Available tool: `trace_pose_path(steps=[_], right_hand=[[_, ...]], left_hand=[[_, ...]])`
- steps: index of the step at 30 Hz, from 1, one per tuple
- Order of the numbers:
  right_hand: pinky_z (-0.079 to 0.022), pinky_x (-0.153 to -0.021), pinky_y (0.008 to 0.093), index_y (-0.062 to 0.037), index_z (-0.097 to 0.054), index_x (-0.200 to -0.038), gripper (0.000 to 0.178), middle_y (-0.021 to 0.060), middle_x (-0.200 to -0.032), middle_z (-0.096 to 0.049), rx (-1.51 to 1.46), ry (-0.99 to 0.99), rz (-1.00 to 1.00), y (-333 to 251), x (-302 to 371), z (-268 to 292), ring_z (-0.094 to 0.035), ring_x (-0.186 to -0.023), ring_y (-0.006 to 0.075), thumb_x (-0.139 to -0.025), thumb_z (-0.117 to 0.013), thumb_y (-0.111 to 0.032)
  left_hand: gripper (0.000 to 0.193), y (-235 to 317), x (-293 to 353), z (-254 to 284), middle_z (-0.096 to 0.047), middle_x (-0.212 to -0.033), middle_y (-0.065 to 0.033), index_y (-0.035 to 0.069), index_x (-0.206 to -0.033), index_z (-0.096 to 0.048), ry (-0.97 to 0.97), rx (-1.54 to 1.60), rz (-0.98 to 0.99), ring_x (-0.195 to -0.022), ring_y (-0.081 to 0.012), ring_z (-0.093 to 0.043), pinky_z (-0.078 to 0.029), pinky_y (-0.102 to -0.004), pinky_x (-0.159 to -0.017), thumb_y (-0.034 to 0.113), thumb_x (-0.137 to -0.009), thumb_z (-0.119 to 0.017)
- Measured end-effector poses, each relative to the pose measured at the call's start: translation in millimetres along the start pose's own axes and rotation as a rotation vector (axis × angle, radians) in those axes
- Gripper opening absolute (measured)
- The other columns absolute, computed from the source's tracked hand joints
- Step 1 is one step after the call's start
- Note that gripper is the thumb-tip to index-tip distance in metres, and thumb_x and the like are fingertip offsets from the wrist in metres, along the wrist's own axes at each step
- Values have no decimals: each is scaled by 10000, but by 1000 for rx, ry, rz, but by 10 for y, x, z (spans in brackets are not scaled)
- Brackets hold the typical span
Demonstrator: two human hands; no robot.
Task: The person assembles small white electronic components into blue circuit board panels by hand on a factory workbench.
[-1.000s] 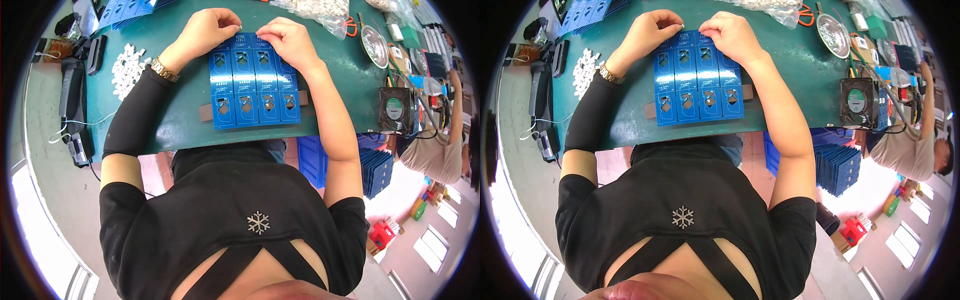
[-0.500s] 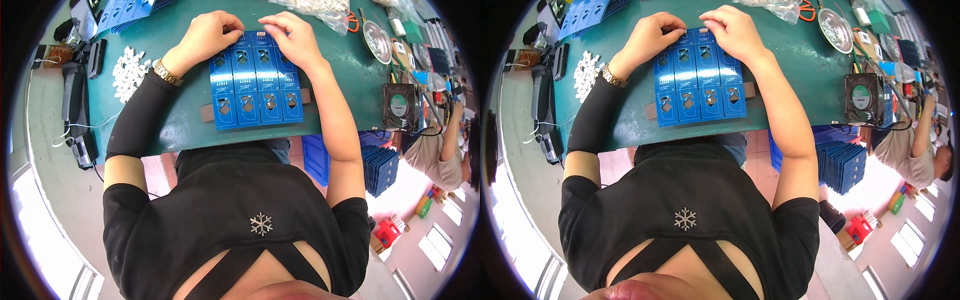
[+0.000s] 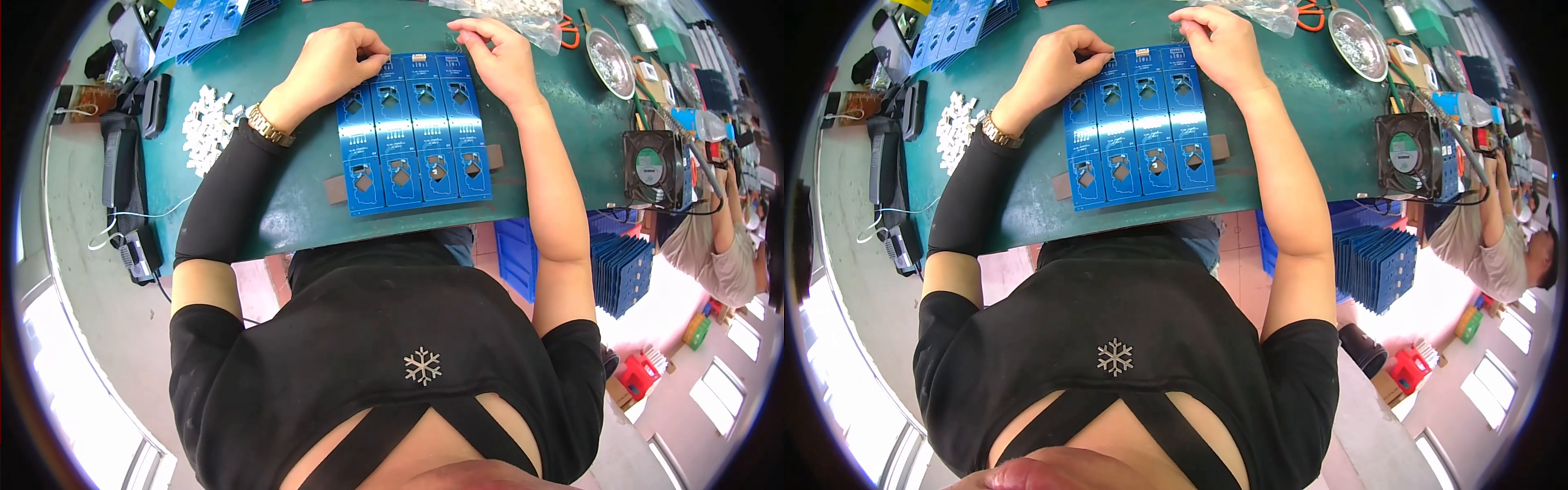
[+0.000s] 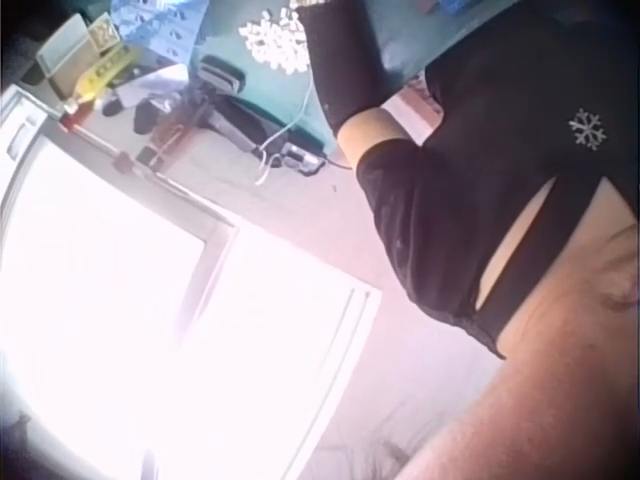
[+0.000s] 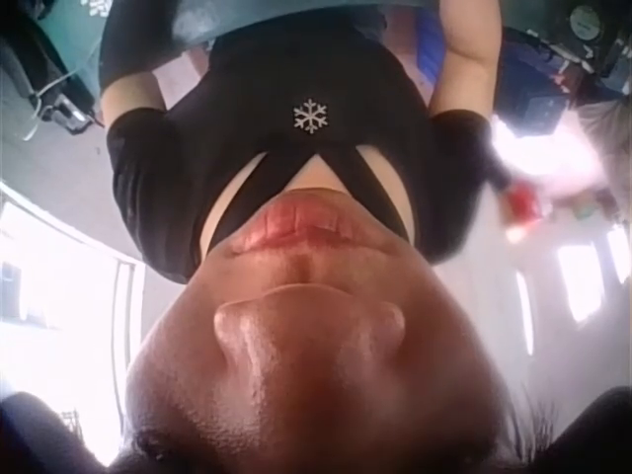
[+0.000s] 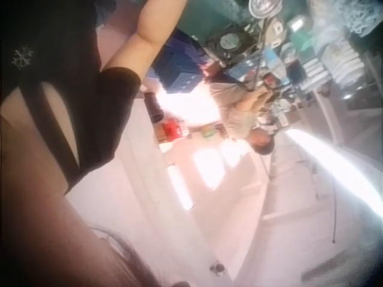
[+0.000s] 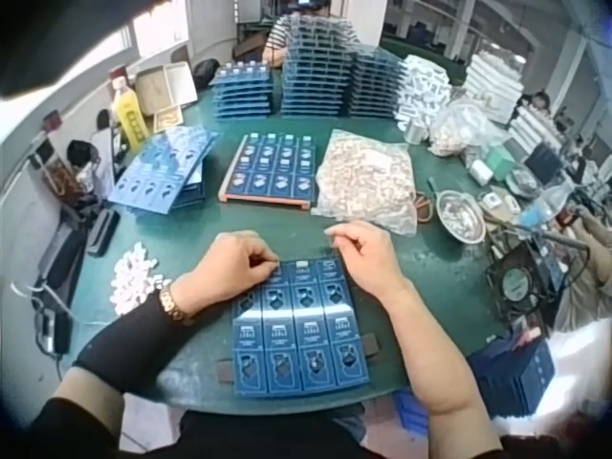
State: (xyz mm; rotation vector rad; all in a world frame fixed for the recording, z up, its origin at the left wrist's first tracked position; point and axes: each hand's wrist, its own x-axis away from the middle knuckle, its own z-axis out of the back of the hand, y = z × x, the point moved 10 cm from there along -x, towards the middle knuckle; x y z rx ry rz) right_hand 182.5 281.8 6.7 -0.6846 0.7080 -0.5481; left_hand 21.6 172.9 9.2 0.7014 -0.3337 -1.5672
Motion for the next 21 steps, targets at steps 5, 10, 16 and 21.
trace_pose_path(steps=[5, 10, 16, 21], right_hand=[[-498, -771, 241, -96, -730, -1065, 184, 3, -938, -702, -14, 36, -52, 89, 3, 59, -641, -856, 99, -913, -630, -74], [-494, -756, 237, -97, -733, -1056, 180, 13, -942, -701, -26, 27, -67, 24, -3, 60, -642, -853, 104, -911, -630, -70], [-489, -634, 277, -71, -736, -950, 157, 67, -825, -662, 64, 319, 130, -229, 0, 351, -625, -690, 183, -850, -627, -19], [-534, -712, 320, -78, -735, -949, 250, 94, -932, -690, 181, 396, 161, -198, 7, 550, -671, -795, 245, -791, -590, 49]], left_hand=[[155, -14, -2, 11, -689, -861, -93, 17, -940, -724, 15, 3, 7, -794, -196, -681, -539, -293, -709, 134, -840, -706], [122, 147, 14, 59, -686, -849, -80, 32, -890, -715, 74, -125, -137, -773, -232, -665, -511, -340, -802, 136, -829, -704], [24, 428, 131, 10, -639, -799, -20, 121, -822, -684, 88, -425, -357, -840, -231, -638, -426, -480, -954, 134, -814, -666], [29, 328, 76, 43, -629, -780, -35, 101, -820, -678, 88, -288, -277, -840, -240, -637, -441, -473, -924, 124, -811, -663]])
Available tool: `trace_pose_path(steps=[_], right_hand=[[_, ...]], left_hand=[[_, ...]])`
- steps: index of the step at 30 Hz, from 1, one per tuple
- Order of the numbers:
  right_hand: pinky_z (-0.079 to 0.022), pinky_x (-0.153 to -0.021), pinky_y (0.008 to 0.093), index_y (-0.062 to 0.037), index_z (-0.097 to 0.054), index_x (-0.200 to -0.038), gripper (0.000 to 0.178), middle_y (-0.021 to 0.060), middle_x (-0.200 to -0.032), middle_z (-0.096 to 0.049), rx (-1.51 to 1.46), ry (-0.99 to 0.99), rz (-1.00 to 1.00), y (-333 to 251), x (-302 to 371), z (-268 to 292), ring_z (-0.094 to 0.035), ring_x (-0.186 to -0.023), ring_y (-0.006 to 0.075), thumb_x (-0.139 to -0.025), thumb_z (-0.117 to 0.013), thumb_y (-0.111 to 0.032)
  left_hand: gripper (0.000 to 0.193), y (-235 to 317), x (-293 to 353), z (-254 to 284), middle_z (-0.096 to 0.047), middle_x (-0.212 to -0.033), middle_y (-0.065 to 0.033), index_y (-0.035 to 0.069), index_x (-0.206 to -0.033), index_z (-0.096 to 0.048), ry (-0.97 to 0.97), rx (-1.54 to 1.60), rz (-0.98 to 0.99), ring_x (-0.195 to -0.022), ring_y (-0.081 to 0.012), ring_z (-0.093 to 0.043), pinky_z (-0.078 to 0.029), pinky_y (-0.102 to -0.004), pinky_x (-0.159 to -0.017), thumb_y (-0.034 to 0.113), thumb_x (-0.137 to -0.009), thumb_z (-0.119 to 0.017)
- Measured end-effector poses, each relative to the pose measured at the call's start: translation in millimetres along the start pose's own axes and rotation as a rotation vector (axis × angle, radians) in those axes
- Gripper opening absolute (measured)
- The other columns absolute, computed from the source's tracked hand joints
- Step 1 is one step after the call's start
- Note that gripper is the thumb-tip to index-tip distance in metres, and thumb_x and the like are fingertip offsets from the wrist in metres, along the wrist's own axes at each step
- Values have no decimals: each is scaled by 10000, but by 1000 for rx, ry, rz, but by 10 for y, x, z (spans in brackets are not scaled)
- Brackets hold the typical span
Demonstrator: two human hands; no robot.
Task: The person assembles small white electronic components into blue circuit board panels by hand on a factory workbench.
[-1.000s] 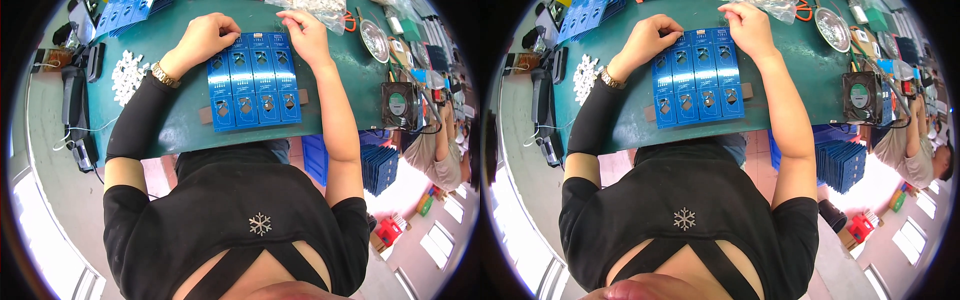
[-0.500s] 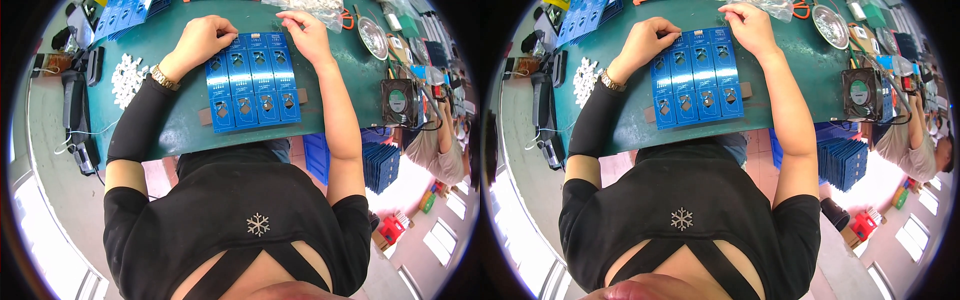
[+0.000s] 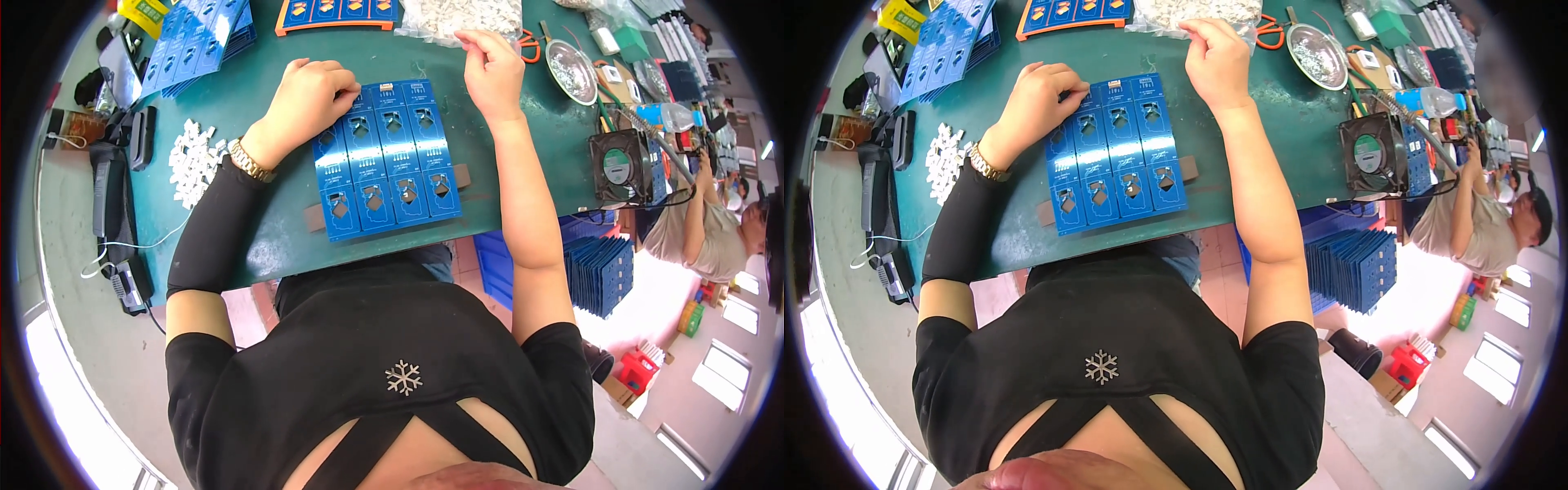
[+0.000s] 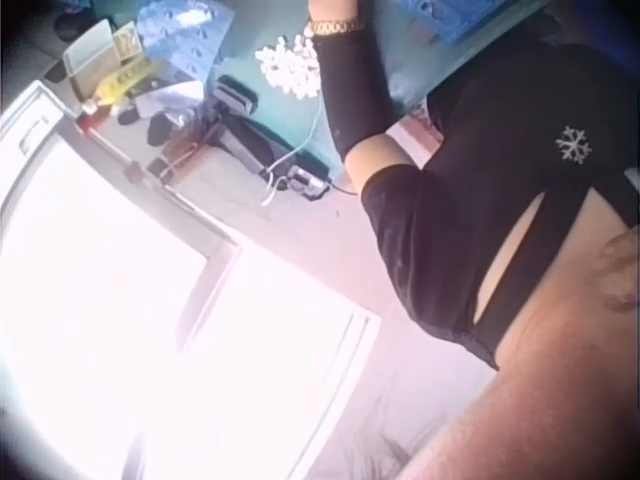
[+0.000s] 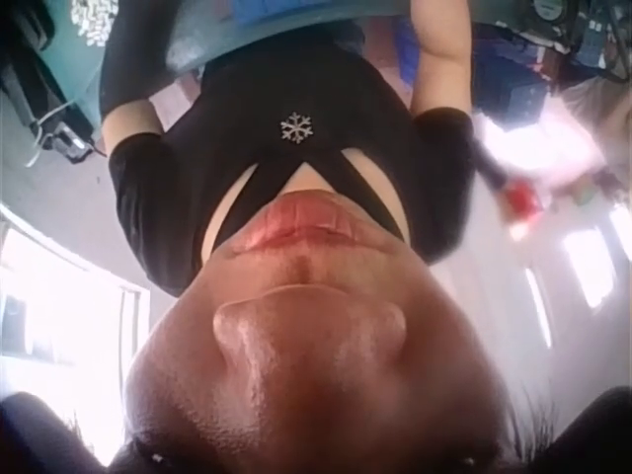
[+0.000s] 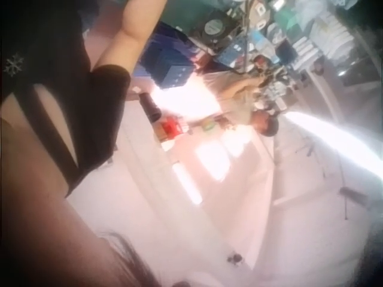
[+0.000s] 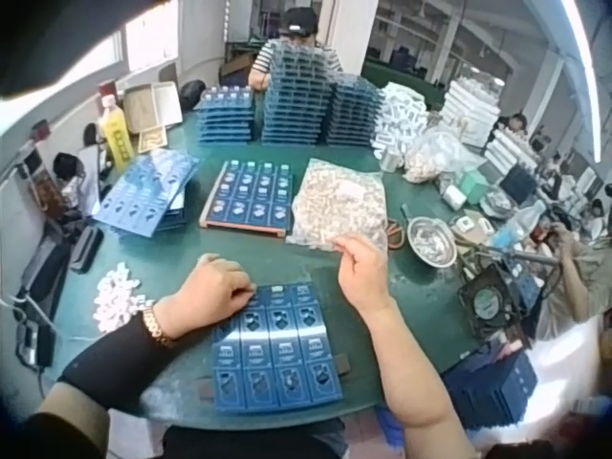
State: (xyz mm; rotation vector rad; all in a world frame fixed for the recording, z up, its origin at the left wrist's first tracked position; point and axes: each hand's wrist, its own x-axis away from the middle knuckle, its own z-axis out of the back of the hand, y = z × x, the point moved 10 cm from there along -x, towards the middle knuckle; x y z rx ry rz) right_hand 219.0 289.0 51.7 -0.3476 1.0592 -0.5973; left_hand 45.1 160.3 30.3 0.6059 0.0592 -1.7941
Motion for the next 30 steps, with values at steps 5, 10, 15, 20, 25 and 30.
trace_pose_path(steps=[5, 10, 15, 20, 25, 30], right_hand=[[-525, -831, 389, -64, -721, -999, 331, 123, -1010, -689, 218, -111, 244, -151, 16, -200, -647, -960, 297, -732, -568, 58], [-503, -860, 428, -37, -673, -1069, 305, 157, -1013, -642, 475, -141, 344, -152, 102, -390, -606, -935, 361, -790, -573, 38], [-488, -851, 431, -38, -660, -1044, 271, 159, -980, -600, 493, -267, 206, 8, 114, -531, -587, -939, 362, -799, -565, 23], [-472, -842, 490, -4, -621, -940, 163, 204, -962, -588, 475, -345, 352, 195, -122, -652, -576, -931, 389, -803, -540, -36], [-450, -932, 461, -49, -616, -1093, 319, 214, -1186, -593, 529, -258, 297, 1011, -463, -584, -534, -1122, 413, -791, -531, 8], [-449, -952, 459, -118, -642, -1161, 293, 182, -1211, -598, 423, -782, -139, 1425, -536, -1040, -531, -1156, 404, -881, -569, -163]], left_hand=[[32, -41, -24, -55, -617, -789, -57, 86, -807, -663, -58, 148, 32, -829, -256, -630, -463, -403, -838, 116, -809, -654], [75, 193, -1, -4, -560, -854, -64, 62, -811, -653, -76, -93, -132, -851, -248, -590, -451, -370, -742, 32, -789, -588], [135, 243, 32, 8, -556, -878, -60, 61, -844, -675, -161, -129, -122, -881, -237, -586, -447, -365, -753, 4, -770, -577], [355, 117, 78, -13, -608, -1023, -80, 15, -1027, -687, -243, -38, -24, -991, -263, -574, -442, -364, -845, -88, -725, -533], [404, 205, 33, -10, -621, -1145, -95, -2, -1076, -681, -209, 55, -55, -1044, -290, -565, -449, -376, -905, -104, -728, -502], [380, 87, 56, -38, -635, -1117, -116, -19, -1037, -690, -191, 89, -40, -1017, -307, -577, -476, -391, -888, -110, -729, -487]])
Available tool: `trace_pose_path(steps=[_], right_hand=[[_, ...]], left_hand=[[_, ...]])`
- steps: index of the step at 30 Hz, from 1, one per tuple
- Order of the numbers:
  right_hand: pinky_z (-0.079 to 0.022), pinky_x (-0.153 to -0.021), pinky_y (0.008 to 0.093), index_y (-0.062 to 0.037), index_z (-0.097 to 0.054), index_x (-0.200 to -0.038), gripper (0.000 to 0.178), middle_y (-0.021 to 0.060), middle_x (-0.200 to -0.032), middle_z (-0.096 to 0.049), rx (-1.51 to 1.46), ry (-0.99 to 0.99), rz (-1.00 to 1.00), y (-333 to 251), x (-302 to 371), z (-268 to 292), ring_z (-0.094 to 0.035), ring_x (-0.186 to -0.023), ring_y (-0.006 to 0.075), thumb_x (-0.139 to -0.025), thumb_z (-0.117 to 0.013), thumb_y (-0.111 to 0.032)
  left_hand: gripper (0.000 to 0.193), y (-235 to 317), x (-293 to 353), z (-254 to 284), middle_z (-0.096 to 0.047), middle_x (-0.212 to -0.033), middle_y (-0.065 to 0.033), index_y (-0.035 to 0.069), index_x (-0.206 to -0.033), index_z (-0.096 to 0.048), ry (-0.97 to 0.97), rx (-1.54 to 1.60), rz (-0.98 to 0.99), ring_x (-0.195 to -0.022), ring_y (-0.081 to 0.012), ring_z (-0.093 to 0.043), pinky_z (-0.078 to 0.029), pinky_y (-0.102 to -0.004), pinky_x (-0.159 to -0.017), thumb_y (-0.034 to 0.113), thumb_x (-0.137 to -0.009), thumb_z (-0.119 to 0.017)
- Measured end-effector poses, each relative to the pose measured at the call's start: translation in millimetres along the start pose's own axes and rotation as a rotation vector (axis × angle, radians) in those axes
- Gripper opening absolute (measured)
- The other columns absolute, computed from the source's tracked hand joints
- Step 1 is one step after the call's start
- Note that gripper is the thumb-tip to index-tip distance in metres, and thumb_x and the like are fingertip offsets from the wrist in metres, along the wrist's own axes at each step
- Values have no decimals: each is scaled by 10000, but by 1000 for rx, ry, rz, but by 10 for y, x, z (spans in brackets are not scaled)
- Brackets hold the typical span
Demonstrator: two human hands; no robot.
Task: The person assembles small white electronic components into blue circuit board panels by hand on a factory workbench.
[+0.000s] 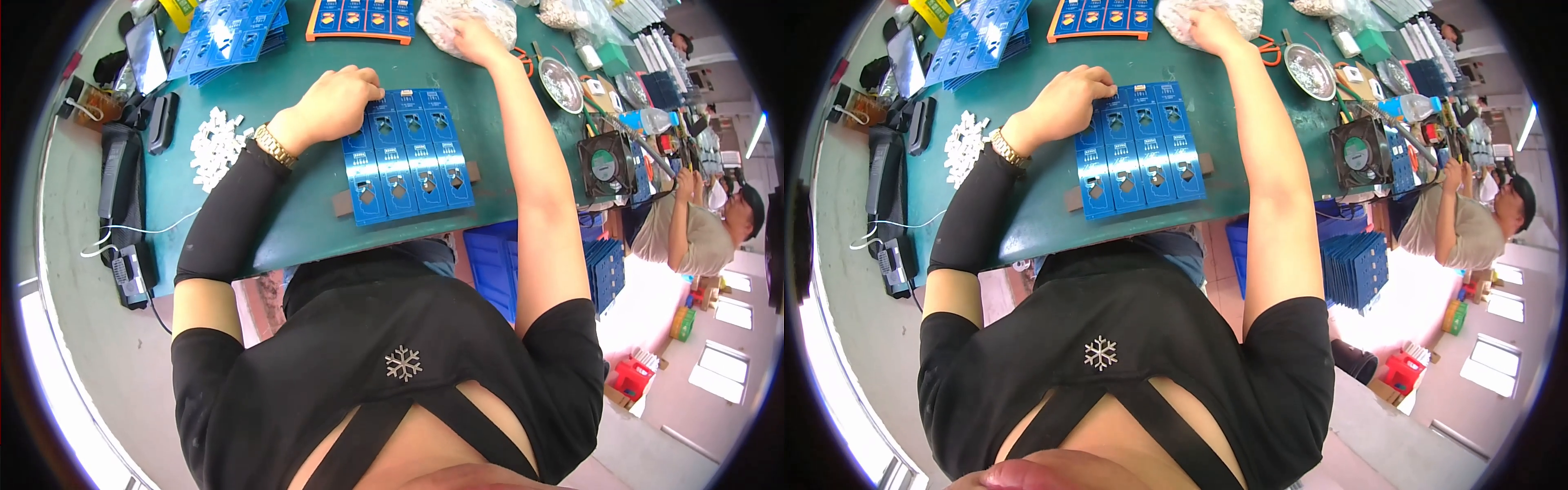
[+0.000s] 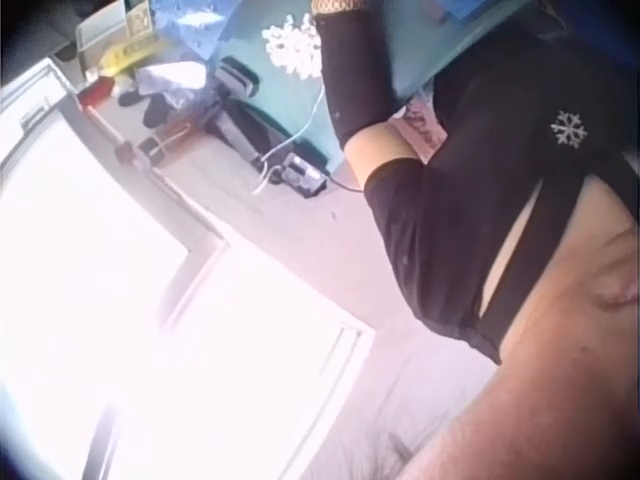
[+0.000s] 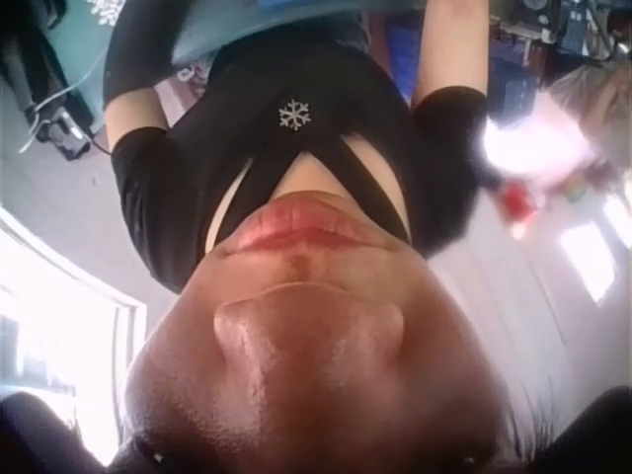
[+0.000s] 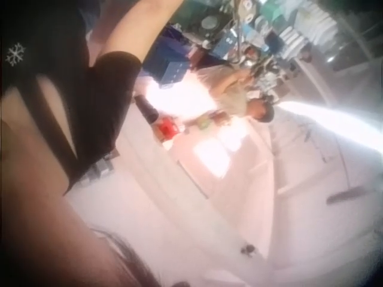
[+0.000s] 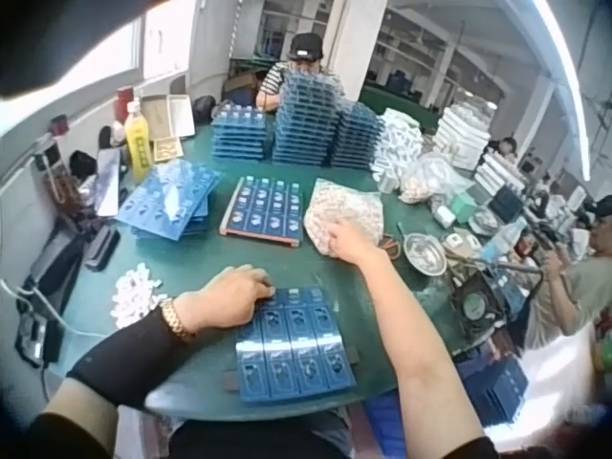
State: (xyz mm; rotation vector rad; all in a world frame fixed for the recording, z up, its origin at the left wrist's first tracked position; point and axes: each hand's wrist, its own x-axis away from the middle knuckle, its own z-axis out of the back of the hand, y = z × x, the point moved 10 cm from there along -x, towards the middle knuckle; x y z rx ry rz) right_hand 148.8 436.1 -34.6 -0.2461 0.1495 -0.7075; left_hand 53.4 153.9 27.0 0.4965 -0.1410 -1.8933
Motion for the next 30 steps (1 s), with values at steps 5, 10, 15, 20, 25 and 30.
trace_pose_path(steps=[5, 10, 15, 20, 25, 30], right_hand=[[-452, -921, 481, -93, -671, -1062, 258, 141, -1079, -633, 226, 331, 291, -672, 565, 263, -562, -1069, 379, -899, -594, -278], [-500, -836, 405, -88, -659, -1041, 210, 88, -1037, -640, 212, 498, 501, -781, 1297, 574, -594, -966, 304, -865, -674, -202], [-523, -809, 368, -60, -649, -1008, 203, 93, -1033, -644, 173, 527, 631, -933, 1877, 725, -634, -941, 292, -814, -706, -82], [-523, -861, 380, -46, -655, -1023, 214, 103, -1082, -649, 127, 417, 586, -1001, 2152, 640, -629, -1027, 294, -818, -704, -81], [-486, -940, 395, -82, -703, -1022, 211, 105, -1154, -654, -70, 312, 478, -1143, 2230, 584, -583, -1118, 296, -811, -705, -74], [-516, -779, 354, -71, -729, -958, 129, 96, -926, -679, -194, 632, 192, -694, 1867, 874, -644, -857, 275, -843, -671, -77]], left_hand=[[355, -76, 88, 18, -642, -1104, -134, -29, -1018, -694, 39, 16, 23, -1002, -324, -588, -490, -393, -891, -103, -745, -480], [318, -56, 29, 0, -641, -1102, -129, -30, -1015, -692, 49, 43, -9, -1002, -319, -588, -488, -391, -900, -74, -762, -505], [304, -20, 20, 25, -649, -1080, -104, 22, -1012, -718, 39, 49, -8, -1001, -293, -598, -496, -393, -897, -38, -791, -517], [210, 6, 11, 10, -621, -1004, -111, -4, -940, -645, 135, 12, -2, -936, -313, -567, -490, -392, -839, -57, -771, -532], [178, 28, 25, 13, -569, -903, -110, 42, -912, -610, 222, -40, -37, -875, -307, -556, -489, -410, -793, -35, -762, -554], [192, 53, -4, -14, -563, -899, -113, 47, -928, -594, 184, -98, -23, -884, -309, -557, -490, -401, -776, -40, -765, -543]])
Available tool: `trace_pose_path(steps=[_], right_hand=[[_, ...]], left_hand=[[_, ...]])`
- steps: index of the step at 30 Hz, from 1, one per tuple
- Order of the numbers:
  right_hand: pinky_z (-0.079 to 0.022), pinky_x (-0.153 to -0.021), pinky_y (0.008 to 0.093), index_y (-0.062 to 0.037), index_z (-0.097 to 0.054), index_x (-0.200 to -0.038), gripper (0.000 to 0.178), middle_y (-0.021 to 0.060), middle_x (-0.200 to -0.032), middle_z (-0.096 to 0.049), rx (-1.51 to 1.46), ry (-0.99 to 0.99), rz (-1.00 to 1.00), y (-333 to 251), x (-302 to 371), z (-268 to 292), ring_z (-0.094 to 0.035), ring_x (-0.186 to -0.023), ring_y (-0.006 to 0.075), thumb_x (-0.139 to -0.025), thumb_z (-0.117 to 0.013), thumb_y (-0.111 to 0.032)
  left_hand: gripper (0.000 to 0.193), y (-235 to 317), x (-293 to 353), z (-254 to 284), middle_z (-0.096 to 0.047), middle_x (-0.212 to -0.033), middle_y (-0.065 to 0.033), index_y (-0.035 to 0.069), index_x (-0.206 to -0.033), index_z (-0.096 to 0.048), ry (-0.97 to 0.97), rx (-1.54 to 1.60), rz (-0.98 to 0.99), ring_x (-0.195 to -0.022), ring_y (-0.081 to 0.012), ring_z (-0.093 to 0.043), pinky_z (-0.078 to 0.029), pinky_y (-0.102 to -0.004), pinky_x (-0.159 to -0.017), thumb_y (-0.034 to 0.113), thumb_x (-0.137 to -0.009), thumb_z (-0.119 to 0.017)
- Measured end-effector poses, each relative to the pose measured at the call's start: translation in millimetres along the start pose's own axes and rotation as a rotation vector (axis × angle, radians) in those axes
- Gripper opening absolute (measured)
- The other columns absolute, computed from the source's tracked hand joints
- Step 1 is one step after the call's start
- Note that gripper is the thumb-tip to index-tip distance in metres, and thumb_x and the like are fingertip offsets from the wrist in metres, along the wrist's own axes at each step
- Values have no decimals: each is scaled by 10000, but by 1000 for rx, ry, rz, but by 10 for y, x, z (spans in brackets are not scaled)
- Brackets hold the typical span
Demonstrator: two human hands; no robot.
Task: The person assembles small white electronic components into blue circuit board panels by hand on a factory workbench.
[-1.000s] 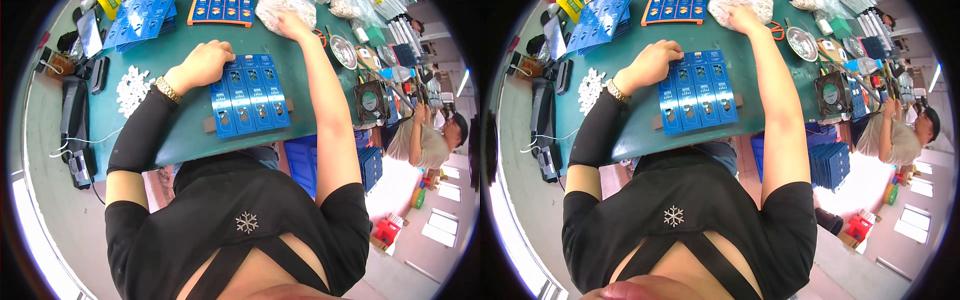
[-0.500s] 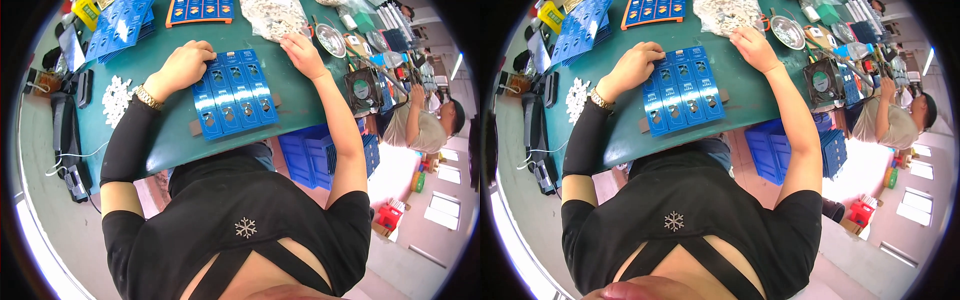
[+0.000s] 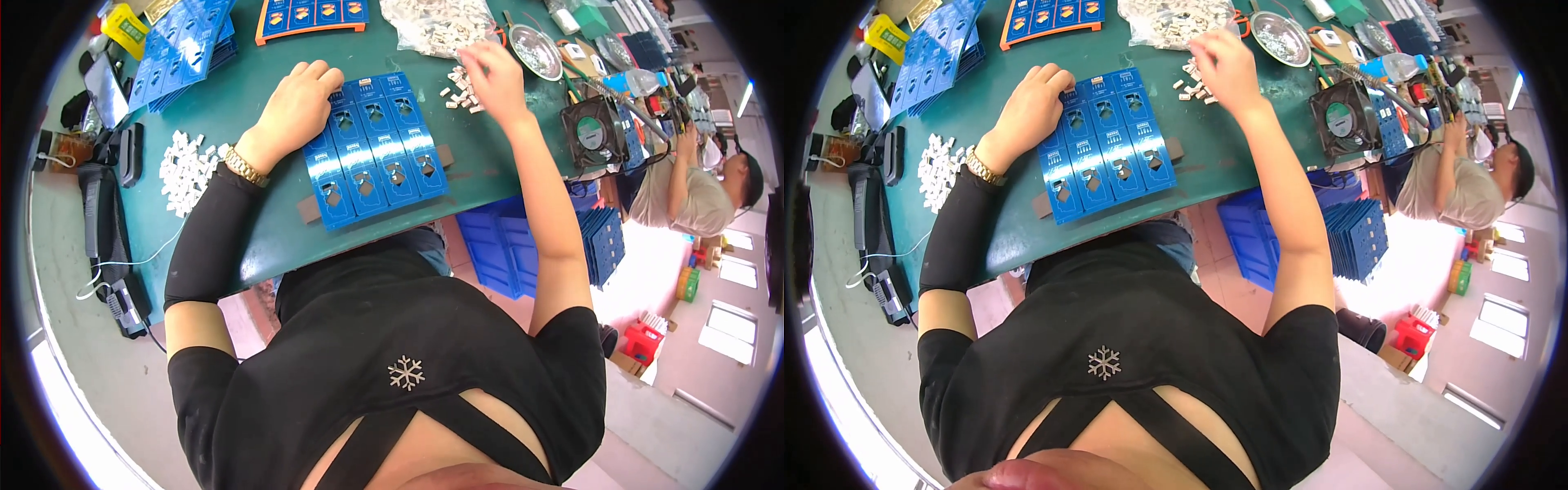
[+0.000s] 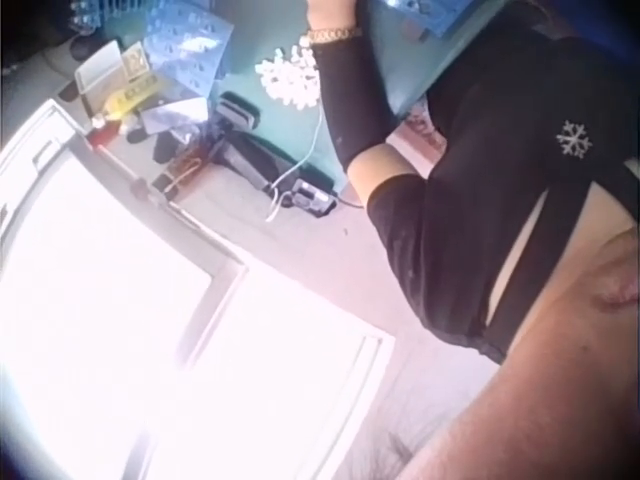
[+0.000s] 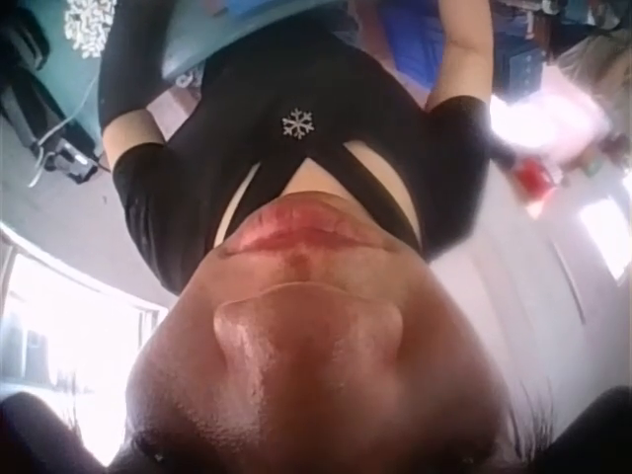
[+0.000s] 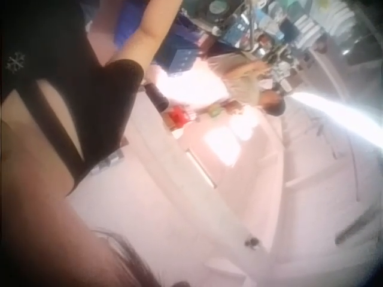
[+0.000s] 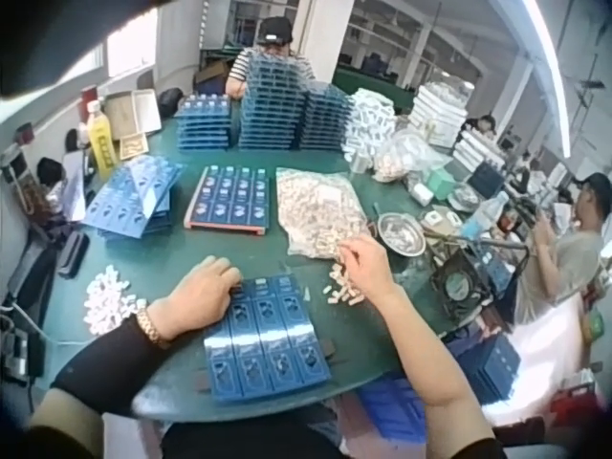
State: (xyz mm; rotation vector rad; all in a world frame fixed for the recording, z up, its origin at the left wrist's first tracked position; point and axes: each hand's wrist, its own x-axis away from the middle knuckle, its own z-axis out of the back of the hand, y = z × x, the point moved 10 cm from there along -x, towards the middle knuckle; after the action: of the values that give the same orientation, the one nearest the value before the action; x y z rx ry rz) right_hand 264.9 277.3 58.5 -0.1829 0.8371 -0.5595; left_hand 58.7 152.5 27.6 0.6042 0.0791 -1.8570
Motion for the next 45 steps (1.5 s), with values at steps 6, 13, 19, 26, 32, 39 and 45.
trace_pose_path(steps=[6, 13, 19, 26, 32, 39, 45], right_hand=[[-514, -822, 390, -123, -740, -1018, 224, 98, -1011, -699, 304, -232, -222, 648, -308, -454, -659, -942, 290, -891, -620, -263], [-511, -838, 355, -166, -744, -1051, 257, 89, -1045, -706, 253, -319, -310, 760, -332, -575, -674, -957, 254, -877, -648, -329], [-515, -814, 362, -147, -757, -1007, 245, 98, -966, -697, 236, -292, -224, 788, -390, -645, -672, -913, 254, -848, -687, -320], [-509, -858, 398, -37, -728, -897, 129, 176, -968, -682, 71, 90, 54, 56, -364, -87, -651, -919, 342, -800, -693, -115], [-507, -724, 286, -38, -724, -924, 95, 64, -878, -679, -291, -266, 102, -464, -187, -620, -651, -805, 171, -845, -694, -82], [-518, -717, 322, -66, -719, -911, 105, 70, -871, -674, 34, -233, 117, -310, -129, -693, -658, -796, 244, -822, -716, -123], [-521, -729, 331, -70, -726, -930, 127, 77, -873, -685, 55, -259, 100, -274, -69, -757, -665, -807, 254, -829, -711, -146]], left_hand=[[271, -21, 18, -30, -574, -910, -117, 30, -977, -609, -43, -36, 35, -894, -316, -556, -485, -401, -804, -71, -748, -505], [232, -15, 36, 32, -604, -874, -100, 30, -940, -706, 35, -16, -36, -854, -283, -590, -504, -385, -771, -20, -779, -546], [193, 65, 7, 58, -606, -854, -99, 39, -936, -725, -16, -80, -30, -840, -265, -601, -494, -363, -762, 25, -830, -564], [221, 84, 40, 46, -621, -821, -130, 23, -967, -711, -30, -138, -76, -813, -287, -639, -512, -383, -757, 39, -794, -573], [222, 66, 15, 85, -617, -818, -123, 31, -947, -703, -18, -107, -54, -816, -298, -634, -521, -390, -767, 28, -769, -571], [256, 37, 13, 31, -612, -913, -121, 7, -1012, -682, -102, -50, -5, -915, -307, -602, -506, -399, -816, 1, -794, -549], [239, 55, 43, 36, -606, -874, -112, 34, -994, -707, -62, -100, -33, -871, -281, -619, -523, -381, -792, 37, -806, -559]])
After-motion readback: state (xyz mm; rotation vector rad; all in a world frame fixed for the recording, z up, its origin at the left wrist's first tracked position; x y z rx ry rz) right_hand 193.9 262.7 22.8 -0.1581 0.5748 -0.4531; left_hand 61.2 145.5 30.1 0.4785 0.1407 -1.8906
